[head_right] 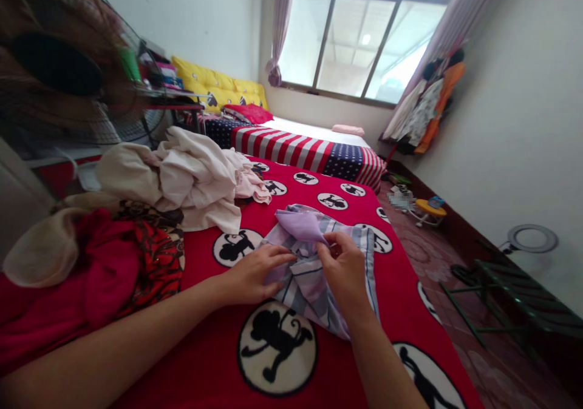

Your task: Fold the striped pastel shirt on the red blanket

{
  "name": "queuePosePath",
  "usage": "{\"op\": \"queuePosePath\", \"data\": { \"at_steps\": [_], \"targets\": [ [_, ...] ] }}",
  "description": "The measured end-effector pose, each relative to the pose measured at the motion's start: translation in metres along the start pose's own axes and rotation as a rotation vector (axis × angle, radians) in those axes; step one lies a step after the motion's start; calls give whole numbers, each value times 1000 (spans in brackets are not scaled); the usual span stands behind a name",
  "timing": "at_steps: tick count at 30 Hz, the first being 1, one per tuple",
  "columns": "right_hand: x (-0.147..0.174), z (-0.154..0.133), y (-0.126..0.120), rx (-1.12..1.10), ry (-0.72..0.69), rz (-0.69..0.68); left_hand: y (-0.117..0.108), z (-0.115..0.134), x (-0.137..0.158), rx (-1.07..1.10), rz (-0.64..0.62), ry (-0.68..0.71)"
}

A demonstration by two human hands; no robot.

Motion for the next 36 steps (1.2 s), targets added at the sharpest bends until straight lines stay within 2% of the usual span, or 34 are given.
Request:
{"op": "queuePosePath", "data": {
  "at_steps": [2,5,6,8,10,12,14,16,19,23,27,29,32,34,36],
  "targets": [
    [14,-39,17,-33,-222,-59,-9,-26,1,371,95,-115],
    [46,-77,70,70,-464,-388,-9,-69,9,1023,259,-304],
    [56,-82,84,115,-508,-469,-7,-78,12,1167,299,-340],
    [69,-82,92,170,-548,-506,-7,-89,17,1264,350,-406],
    [72,-74,80,186,-536,-443,-12,-94,22,1151,374,-454],
    [72,-60,64,255,-478,-388,-21,-93,24,911,391,-448],
    [72,-42,55,393,-401,-407,-29,-85,22,667,371,-416],
    [75,-25,51,520,-340,-458,-30,-78,20,512,308,-419],
    [79,-15,42,544,-325,-443,-39,-69,20,379,247,-457],
    [83,-23,32,431,-362,-323,-59,-68,26,269,280,-492],
    [89,-23,47,368,-325,-432,-56,-82,29,199,207,-560],
    [92,-22,44,331,-314,-428,-54,-86,28,120,173,-564],
    [90,-7,8,332,-242,-217,-53,-88,28,23,160,-551],
    [90,17,-22,429,-100,-59,-56,-89,29,18,185,-543],
    [94,44,-42,522,49,2,-63,-93,31,45,247,-532]
  ]
}}
Point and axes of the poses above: each hand's wrist, its own x-axis away from the middle knuckle, its own y-axis out of the palm, z = x × y, the point moved 10 cm from there along -x, towards the middle knuckle, and after that the axes turned 11 degrees about -z, right-handed, at the moved point
